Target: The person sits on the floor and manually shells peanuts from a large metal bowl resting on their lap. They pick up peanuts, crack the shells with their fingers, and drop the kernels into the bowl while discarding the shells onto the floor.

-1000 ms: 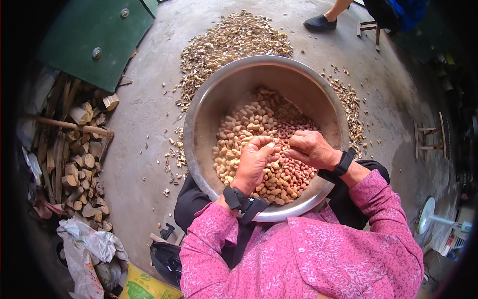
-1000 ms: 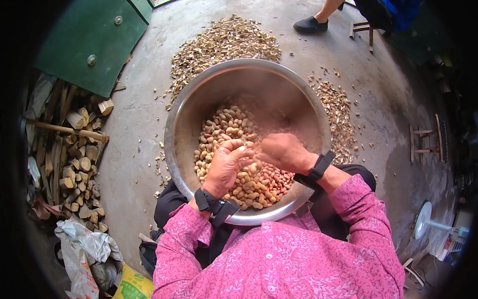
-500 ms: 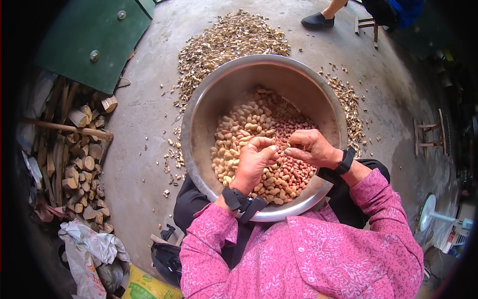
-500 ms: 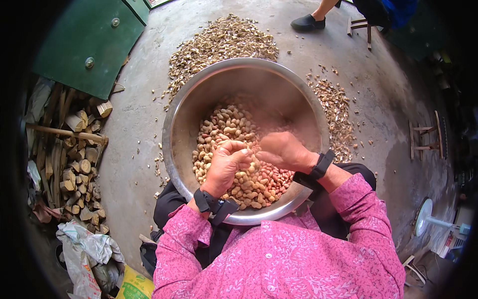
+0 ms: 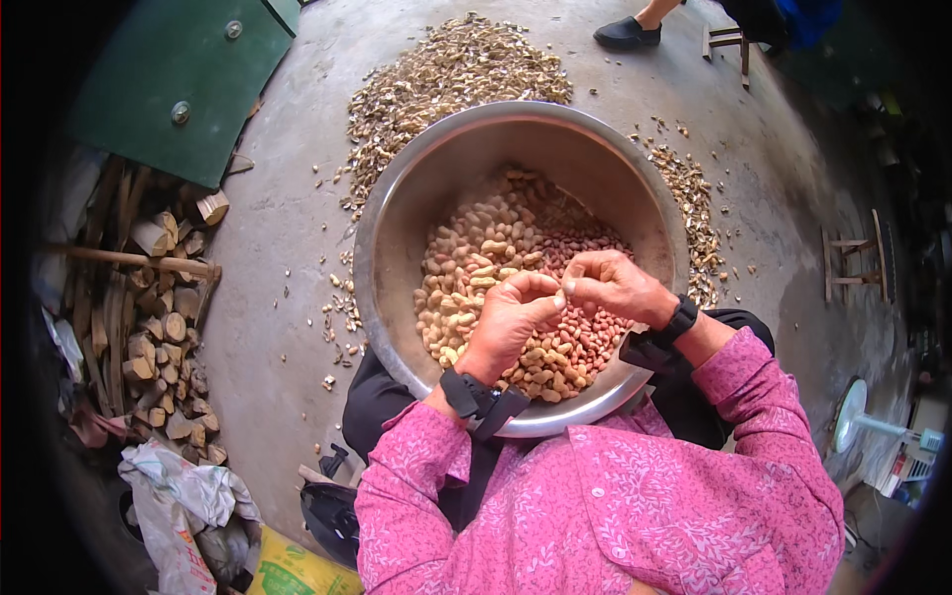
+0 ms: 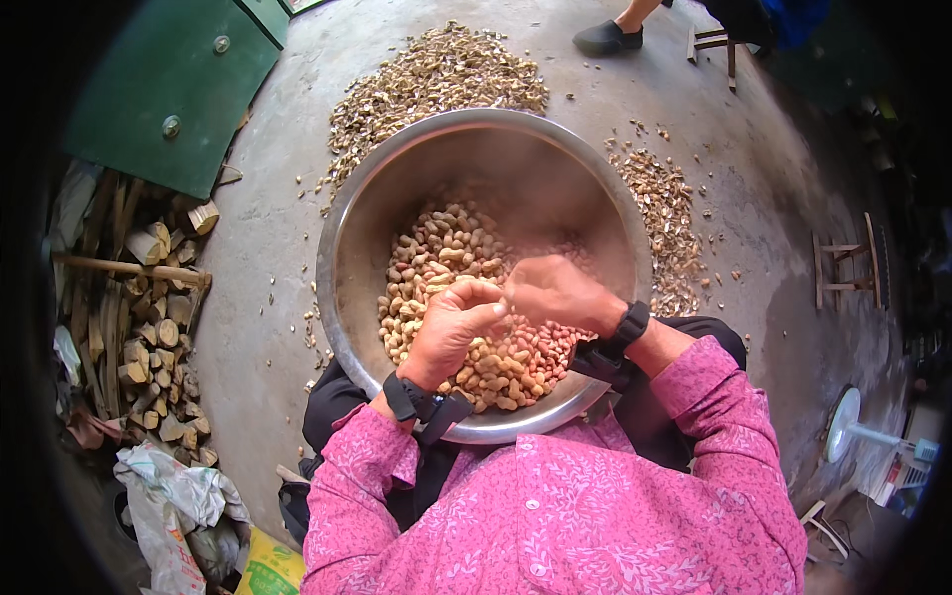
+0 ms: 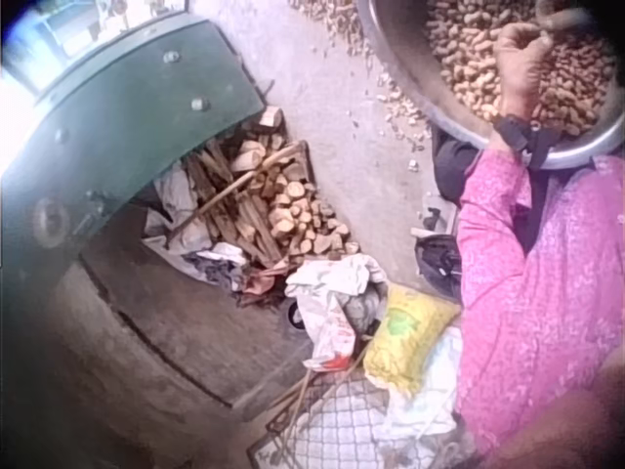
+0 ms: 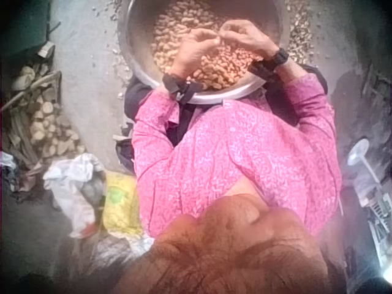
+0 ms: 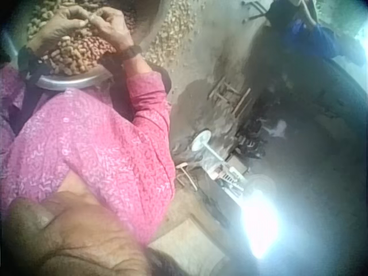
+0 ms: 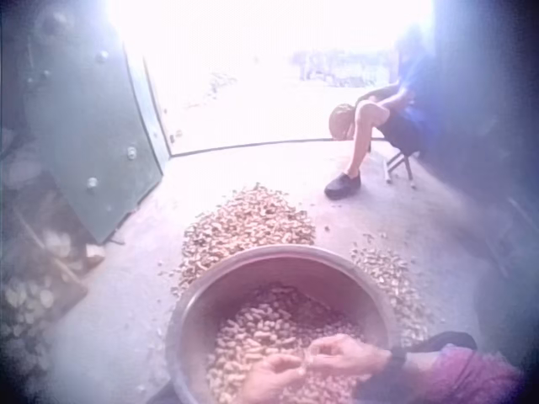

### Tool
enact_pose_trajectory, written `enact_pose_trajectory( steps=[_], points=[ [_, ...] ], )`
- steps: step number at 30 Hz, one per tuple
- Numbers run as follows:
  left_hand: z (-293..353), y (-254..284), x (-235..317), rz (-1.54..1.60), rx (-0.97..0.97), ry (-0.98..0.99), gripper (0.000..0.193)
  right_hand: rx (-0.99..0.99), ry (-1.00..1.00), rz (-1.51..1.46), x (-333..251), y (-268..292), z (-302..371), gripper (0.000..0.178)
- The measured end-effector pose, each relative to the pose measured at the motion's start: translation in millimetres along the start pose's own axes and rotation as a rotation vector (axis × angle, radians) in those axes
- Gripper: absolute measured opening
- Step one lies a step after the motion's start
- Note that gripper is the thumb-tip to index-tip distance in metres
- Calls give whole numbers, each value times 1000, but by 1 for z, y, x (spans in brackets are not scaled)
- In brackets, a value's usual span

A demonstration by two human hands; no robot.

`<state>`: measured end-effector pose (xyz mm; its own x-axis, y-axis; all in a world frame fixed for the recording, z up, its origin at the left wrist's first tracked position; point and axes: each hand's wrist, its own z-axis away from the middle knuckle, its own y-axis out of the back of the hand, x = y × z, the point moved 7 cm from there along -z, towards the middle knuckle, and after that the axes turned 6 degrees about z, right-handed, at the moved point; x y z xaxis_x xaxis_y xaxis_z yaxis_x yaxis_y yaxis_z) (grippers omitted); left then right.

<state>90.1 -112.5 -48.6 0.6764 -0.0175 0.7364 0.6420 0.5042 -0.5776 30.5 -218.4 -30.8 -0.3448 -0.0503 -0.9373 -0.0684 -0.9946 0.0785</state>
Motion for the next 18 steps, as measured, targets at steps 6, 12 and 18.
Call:
enact_pose_trajectory(
  steps=[6,12,18],
  points=[
    [1,19,15,105,175,-12,11,285,188,-868,-21,84,13,25],
    [1,25,16,109,214,-10,8,385,27,-139,-7,71,6,26],
    [5,27,21,148,197,-39,8,76,223,1126,28,6,-35,16]
  ],
)
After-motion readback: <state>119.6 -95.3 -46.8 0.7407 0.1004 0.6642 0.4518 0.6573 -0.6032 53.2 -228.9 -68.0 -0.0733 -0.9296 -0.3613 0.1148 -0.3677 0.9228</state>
